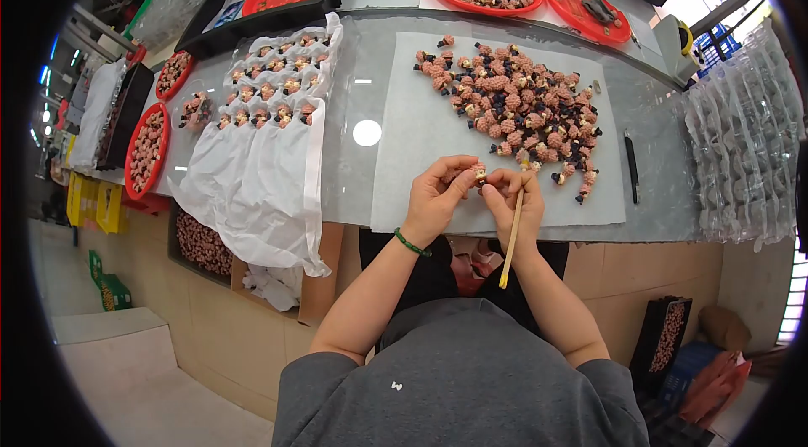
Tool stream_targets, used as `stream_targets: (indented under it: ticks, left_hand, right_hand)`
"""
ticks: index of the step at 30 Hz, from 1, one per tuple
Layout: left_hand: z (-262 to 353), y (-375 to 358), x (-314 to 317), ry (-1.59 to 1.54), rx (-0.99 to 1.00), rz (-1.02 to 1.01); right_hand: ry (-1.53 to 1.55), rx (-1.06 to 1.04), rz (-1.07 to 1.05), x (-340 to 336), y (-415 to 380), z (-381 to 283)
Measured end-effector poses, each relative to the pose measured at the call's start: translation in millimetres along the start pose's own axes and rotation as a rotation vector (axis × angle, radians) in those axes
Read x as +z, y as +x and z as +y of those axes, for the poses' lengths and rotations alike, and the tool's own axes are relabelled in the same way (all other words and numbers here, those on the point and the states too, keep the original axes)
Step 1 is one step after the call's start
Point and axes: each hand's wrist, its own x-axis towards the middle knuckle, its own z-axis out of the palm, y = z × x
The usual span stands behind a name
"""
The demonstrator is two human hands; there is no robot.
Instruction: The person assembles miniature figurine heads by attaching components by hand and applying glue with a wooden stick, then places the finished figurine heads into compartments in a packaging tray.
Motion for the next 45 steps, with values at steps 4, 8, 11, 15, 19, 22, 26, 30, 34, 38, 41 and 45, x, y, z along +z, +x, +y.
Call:
stream_targets:
  ticks: [4, 8, 11, 15, 19, 22, 26, 30, 34, 38, 41, 45]
  left_hand:
    - [-1, -1, 0, -0.011, -0.027, 0.036]
    - [-1, -1, 0, -0.021, -0.043, 0.060]
    - [-1, -1, 1, -0.020, -0.032, 0.084]
    - [0, -1, 1, -0.033, -0.016, 0.080]
    - [0, -2, 1, -0.026, 0.008, 0.072]
    - [0, -2, 1, -0.043, -0.030, 0.083]
    - [1, -2, 1, -0.040, -0.062, 0.087]
    - [3, -1, -1, -0.133, -0.058, 0.052]
    - [-1, 0, -3, -0.054, 0.030, 0.002]
    - [2, 0, -4, -0.120, -0.034, -0.001]
    - [2, 1, -4, -0.172, -0.057, -0.009]
    - [3, 1, -4, -0.208, -0.079, -0.014]
  right_hand:
    - [0.012, 0.010, 0.002, -1, -3, 0]
    - [0.041, 0.027, 0.005, 0, -3, 1]
    - [0.050, 0.040, 0.003, -1, -2, -1]
    - [0.073, 0.060, -0.007, -1, -2, -3]
    - [0.099, 0.072, 0.000, 0, -2, -4]
    - [0.100, 0.067, 0.005, 0, -2, -2]
    - [0.085, 0.045, 0.005, -1, -3, 1]
    - [0.075, 0.007, 0.017, 0, -5, 3]
    - [0.065, -0.054, 0.043, 2, -5, 4]
    - [0.061, -0.067, 0.067, 2, -4, 5]
    - [0.040, -0.084, 0.062, 2, -5, 5]
    - [0.046, -0.092, 0.064, 2, -5, 7]
